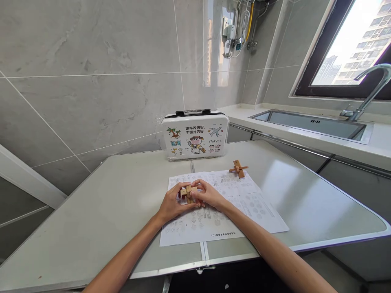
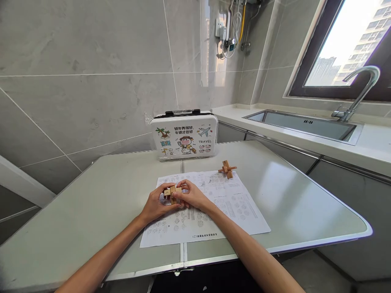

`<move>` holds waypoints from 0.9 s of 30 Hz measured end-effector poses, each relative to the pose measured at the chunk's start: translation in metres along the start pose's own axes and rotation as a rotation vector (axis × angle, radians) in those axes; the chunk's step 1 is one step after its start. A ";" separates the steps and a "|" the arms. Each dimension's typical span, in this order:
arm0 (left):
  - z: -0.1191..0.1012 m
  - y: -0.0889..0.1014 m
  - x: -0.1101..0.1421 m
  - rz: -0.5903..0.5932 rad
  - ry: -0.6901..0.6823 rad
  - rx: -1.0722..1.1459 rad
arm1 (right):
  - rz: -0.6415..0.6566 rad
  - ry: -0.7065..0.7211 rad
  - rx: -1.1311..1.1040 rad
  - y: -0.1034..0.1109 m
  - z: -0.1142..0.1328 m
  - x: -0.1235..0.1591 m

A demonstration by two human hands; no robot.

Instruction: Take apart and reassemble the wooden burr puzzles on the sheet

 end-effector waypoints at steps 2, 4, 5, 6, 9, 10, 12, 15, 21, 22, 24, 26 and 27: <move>0.001 0.002 0.000 -0.030 0.024 0.031 | -0.005 0.026 0.040 0.000 0.002 0.000; 0.003 0.005 0.000 -0.071 0.058 0.080 | -0.012 0.058 0.090 0.000 0.005 0.001; 0.005 0.005 -0.001 -0.081 0.075 0.108 | -0.020 0.080 0.126 0.000 0.006 0.001; 0.007 0.005 -0.001 -0.082 0.092 0.139 | -0.031 0.105 0.172 0.001 0.008 0.001; 0.009 0.002 -0.002 -0.048 0.123 0.218 | -0.077 0.168 0.331 0.002 0.012 0.004; 0.009 0.001 -0.002 -0.040 0.129 0.229 | -0.084 0.171 0.368 0.002 0.012 0.004; 0.008 0.000 -0.002 -0.035 0.131 0.223 | -0.086 0.156 0.388 0.002 0.011 0.005; 0.005 0.000 -0.002 -0.021 0.106 0.172 | -0.070 0.110 0.324 0.001 0.008 0.004; 0.002 0.000 -0.003 0.004 0.035 0.114 | -0.005 0.039 0.151 -0.001 0.000 -0.001; 0.003 0.000 -0.004 0.003 0.034 0.111 | -0.004 0.035 0.129 -0.001 -0.001 -0.002; 0.006 -0.001 -0.004 -0.004 0.061 0.122 | -0.015 0.013 0.076 0.001 -0.004 -0.004; 0.012 -0.001 -0.005 -0.024 0.113 0.158 | -0.056 -0.022 -0.022 0.006 -0.007 -0.005; 0.015 -0.001 -0.005 -0.042 0.136 0.183 | -0.087 -0.036 -0.095 0.009 -0.008 -0.006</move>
Point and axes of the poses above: each hand's wrist, its own x-axis away from the middle knuckle, its own y-axis out of the back of the hand, z = x × y, the point moved 6 cm from there along -x, towards the middle knuckle, and after that the axes turned 7 degrees about z, right-handed, at the moved point
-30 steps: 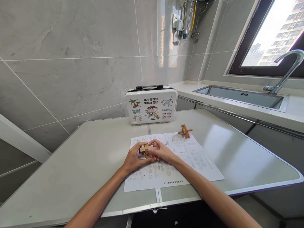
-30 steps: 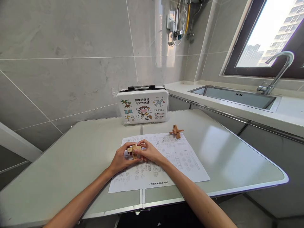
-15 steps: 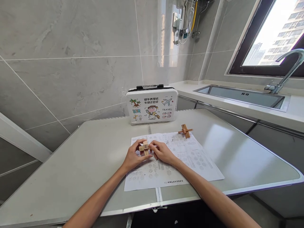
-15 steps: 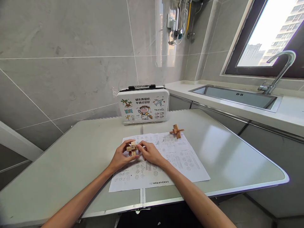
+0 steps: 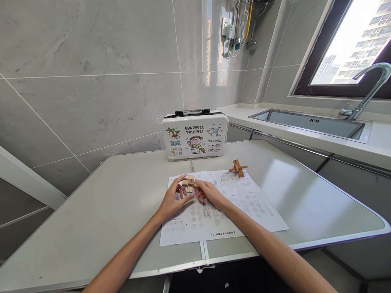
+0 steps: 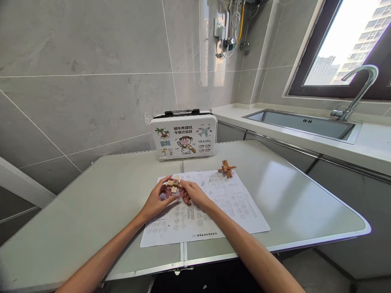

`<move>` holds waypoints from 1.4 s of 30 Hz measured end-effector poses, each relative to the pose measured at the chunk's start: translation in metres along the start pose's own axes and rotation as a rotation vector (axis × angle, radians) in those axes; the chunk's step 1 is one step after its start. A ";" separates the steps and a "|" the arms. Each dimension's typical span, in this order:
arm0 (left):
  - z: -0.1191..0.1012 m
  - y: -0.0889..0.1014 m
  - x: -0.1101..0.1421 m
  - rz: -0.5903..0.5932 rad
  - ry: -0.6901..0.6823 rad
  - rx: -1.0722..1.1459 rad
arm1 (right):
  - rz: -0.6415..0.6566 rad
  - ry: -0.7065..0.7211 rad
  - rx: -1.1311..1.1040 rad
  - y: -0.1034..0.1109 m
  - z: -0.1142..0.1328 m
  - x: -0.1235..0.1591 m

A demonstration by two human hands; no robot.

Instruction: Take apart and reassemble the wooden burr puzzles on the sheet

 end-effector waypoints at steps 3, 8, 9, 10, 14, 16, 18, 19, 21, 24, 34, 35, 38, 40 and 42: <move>0.007 0.000 -0.001 -0.039 0.041 0.057 | -0.100 -0.001 -0.244 0.016 0.001 -0.002; 0.011 -0.002 -0.002 -0.008 0.095 0.046 | -0.301 0.154 -0.417 0.055 0.004 -0.005; 0.010 -0.002 -0.002 -0.002 0.096 0.037 | -0.358 0.174 -0.435 0.064 0.002 -0.005; 0.010 -0.002 -0.002 0.001 0.096 0.027 | -0.419 0.194 -0.451 0.072 0.000 -0.004; 0.009 -0.001 -0.002 0.006 0.099 0.002 | -0.514 0.218 -0.477 0.092 -0.008 -0.004; 0.009 -0.001 -0.002 0.010 0.099 -0.004 | -0.552 0.228 -0.498 0.098 -0.010 -0.002; 0.009 -0.001 -0.002 0.012 0.098 -0.008 | -0.581 0.233 -0.522 0.103 -0.010 0.000; 0.009 -0.001 -0.002 0.013 0.099 -0.010 | -0.590 0.234 -0.532 0.104 -0.011 0.000; 0.009 -0.001 -0.002 0.017 0.107 -0.018 | -0.599 0.231 -0.552 0.104 -0.010 0.002; 0.009 -0.001 -0.002 0.026 0.113 -0.027 | -0.585 0.215 -0.574 0.099 -0.009 0.002; 0.012 -0.003 -0.003 0.055 0.135 -0.065 | -0.357 0.076 -0.553 0.058 -0.003 -0.002; 0.012 -0.003 -0.003 0.055 0.136 -0.068 | -0.341 0.065 -0.546 0.055 -0.002 -0.002; 0.010 -0.003 -0.003 0.053 0.134 -0.076 | -0.318 0.042 -0.533 0.052 -0.003 -0.001; 0.009 -0.002 -0.003 0.052 0.128 -0.078 | -0.315 0.034 -0.531 0.053 -0.003 -0.001; 0.009 -0.002 -0.003 0.055 0.126 -0.078 | -0.315 0.026 -0.531 0.054 -0.004 -0.002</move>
Point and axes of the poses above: each hand's wrist, its own x-axis away from the middle knuckle, its own y-axis out of the back of the hand, z = x × y, the point moved 6 cm from there along -x, towards the middle knuckle, and after that the axes turned 7 degrees about z, right-handed, at the moved point
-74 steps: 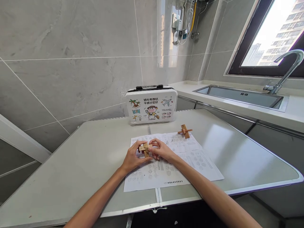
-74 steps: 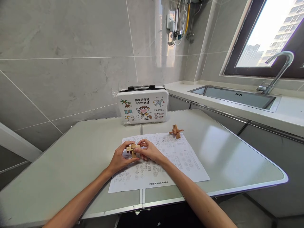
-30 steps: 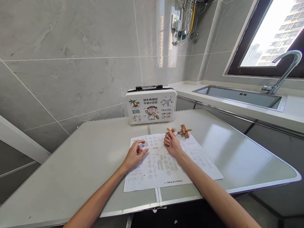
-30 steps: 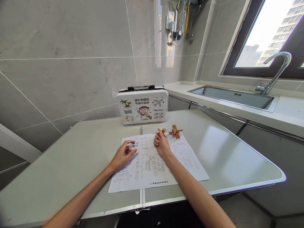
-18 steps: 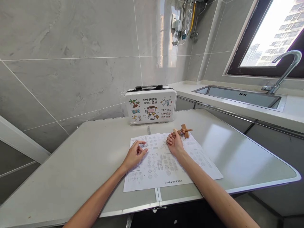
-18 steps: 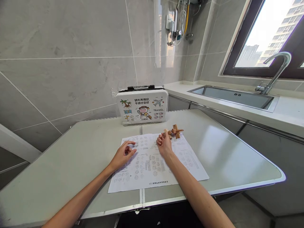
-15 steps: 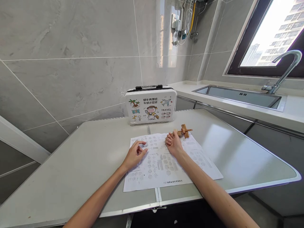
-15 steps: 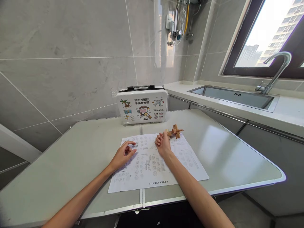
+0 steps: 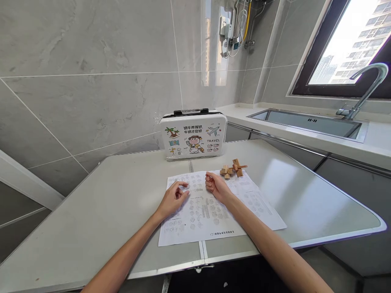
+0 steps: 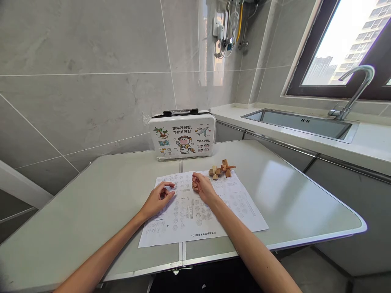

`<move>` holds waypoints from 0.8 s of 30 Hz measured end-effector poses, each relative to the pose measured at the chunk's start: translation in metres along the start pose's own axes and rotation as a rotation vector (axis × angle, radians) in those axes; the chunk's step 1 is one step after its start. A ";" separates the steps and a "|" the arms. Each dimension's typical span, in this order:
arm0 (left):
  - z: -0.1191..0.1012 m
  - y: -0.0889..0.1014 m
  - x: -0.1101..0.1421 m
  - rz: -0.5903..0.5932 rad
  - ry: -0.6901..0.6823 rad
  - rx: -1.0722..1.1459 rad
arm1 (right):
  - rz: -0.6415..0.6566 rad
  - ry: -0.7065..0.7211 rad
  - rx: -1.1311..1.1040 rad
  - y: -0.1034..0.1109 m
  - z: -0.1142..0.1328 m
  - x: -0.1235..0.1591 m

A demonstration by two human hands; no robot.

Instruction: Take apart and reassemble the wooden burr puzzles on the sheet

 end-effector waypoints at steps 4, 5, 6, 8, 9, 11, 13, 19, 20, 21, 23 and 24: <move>0.002 0.000 0.000 0.009 0.010 -0.007 | -0.002 -0.008 0.002 0.001 -0.001 -0.001; 0.003 0.000 0.000 0.010 0.011 -0.010 | -0.002 -0.007 0.002 0.001 -0.001 -0.001; 0.003 0.000 -0.001 0.011 0.011 -0.013 | 0.000 -0.006 0.002 0.001 -0.001 -0.001; 0.004 0.000 -0.001 0.013 0.009 -0.018 | 0.004 -0.005 0.002 0.001 -0.001 -0.001; 0.004 0.000 -0.001 0.013 0.008 -0.020 | 0.006 -0.005 0.002 0.001 -0.001 -0.001; 0.004 -0.001 -0.001 0.014 0.009 -0.023 | 0.009 -0.006 0.003 0.001 -0.001 -0.001; 0.003 -0.001 -0.001 0.017 0.009 -0.022 | 0.012 -0.006 0.005 0.001 -0.001 -0.001; 0.000 0.000 0.000 0.012 0.002 -0.022 | 0.012 -0.005 0.010 -0.001 -0.001 0.000; -0.001 0.000 0.000 0.012 0.000 -0.024 | 0.013 -0.004 0.010 -0.001 -0.001 0.000; -0.001 0.000 0.000 0.013 0.000 -0.025 | 0.013 -0.004 0.010 -0.001 0.000 0.000; -0.001 0.000 0.000 0.017 0.007 -0.030 | 0.012 -0.001 0.010 -0.001 0.000 0.001; -0.001 0.000 0.000 0.018 0.009 -0.031 | 0.012 -0.001 0.010 -0.001 0.000 0.001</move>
Point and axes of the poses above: each hand's wrist, its own x-axis away from the middle knuckle, its own y-axis out of the back of the hand, z = x × y, the point moved 6 cm from there along -x, towards the middle knuckle, and after that the axes turned 7 degrees about z, right-handed, at the moved point
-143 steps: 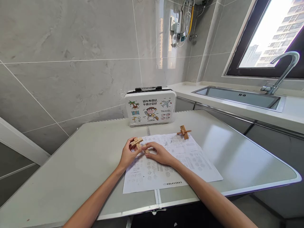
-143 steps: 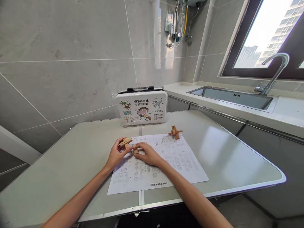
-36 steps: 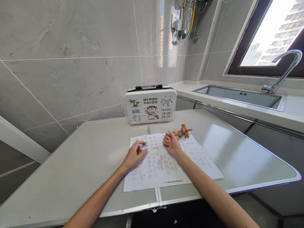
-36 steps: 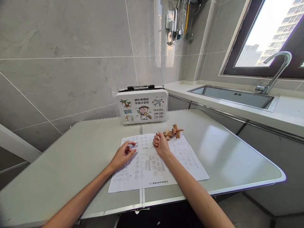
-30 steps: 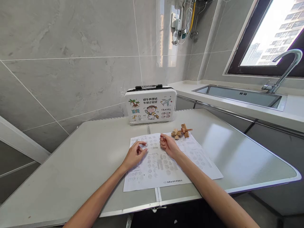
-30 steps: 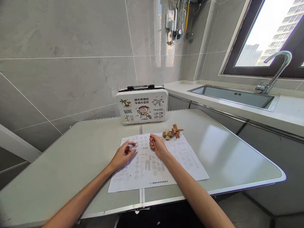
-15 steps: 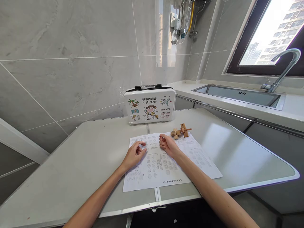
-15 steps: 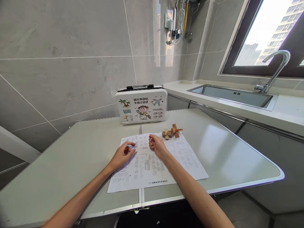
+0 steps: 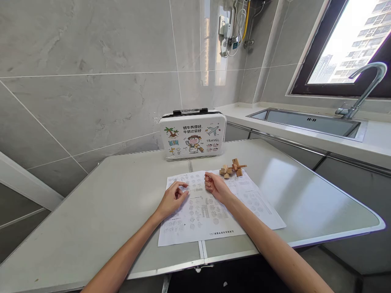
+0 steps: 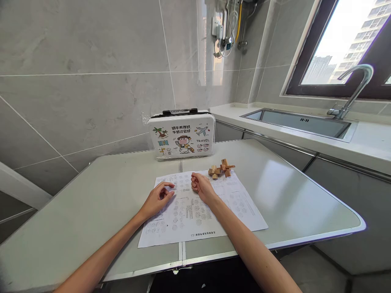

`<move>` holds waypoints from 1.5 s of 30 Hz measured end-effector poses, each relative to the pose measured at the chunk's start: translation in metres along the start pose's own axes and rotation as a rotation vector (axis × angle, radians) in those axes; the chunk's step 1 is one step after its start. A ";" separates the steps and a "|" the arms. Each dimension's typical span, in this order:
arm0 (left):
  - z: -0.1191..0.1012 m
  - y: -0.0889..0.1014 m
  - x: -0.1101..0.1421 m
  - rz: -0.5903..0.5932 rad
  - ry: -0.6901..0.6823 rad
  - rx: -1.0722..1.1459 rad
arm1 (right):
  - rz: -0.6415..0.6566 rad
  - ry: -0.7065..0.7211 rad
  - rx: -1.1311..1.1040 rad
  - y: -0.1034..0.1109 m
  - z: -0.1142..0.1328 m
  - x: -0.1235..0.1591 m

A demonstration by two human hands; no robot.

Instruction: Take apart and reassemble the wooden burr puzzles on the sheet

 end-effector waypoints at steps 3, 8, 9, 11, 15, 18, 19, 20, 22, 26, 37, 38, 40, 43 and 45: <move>0.000 0.000 0.000 -0.005 -0.005 -0.002 | -0.001 -0.001 -0.002 0.000 0.000 0.000; 0.000 0.000 0.000 -0.005 -0.003 0.002 | -0.002 -0.004 -0.003 -0.001 0.000 0.001; 0.001 -0.001 0.000 -0.001 0.001 0.002 | -0.002 -0.005 -0.002 -0.001 0.000 0.001; 0.002 -0.001 0.000 0.005 0.005 0.003 | 0.000 -0.007 -0.001 -0.002 0.001 0.002; 0.002 -0.001 0.000 0.006 0.000 0.007 | 0.004 -0.007 0.001 -0.002 0.001 0.002; 0.001 -0.001 0.000 0.002 -0.005 0.003 | 0.005 -0.002 -0.001 -0.002 0.001 0.002; 0.001 -0.001 0.000 0.002 -0.006 0.003 | 0.005 -0.001 -0.001 -0.002 0.001 0.001; 0.001 0.000 0.000 0.000 -0.008 0.006 | 0.004 0.000 0.000 -0.001 0.001 0.001; 0.000 0.000 0.000 -0.003 -0.012 0.013 | 0.004 0.000 0.002 -0.001 0.001 0.000; -0.002 0.000 0.000 -0.003 -0.006 0.013 | 0.004 0.001 0.005 -0.001 0.001 0.000; -0.001 0.000 0.000 0.003 -0.001 -0.001 | -0.002 0.003 0.016 -0.004 0.003 0.004; -0.001 0.000 0.000 0.003 0.000 -0.002 | -0.004 0.003 0.017 -0.004 0.003 0.004; -0.001 0.000 0.000 0.005 0.002 -0.003 | -0.003 0.003 0.017 -0.004 0.003 0.003; -0.002 0.000 0.000 0.005 0.000 -0.001 | -0.001 0.002 0.015 -0.003 0.003 0.003; -0.002 0.000 0.000 0.000 -0.003 -0.002 | 0.001 0.001 0.014 -0.003 0.002 0.002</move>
Point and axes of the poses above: each hand's wrist, its own x-axis away from the middle knuckle, its own y-axis out of the back of the hand, z = x × y, the point moved 6 cm from there along -x, towards the middle knuckle, and after that the axes turned 7 degrees about z, right-handed, at the moved point
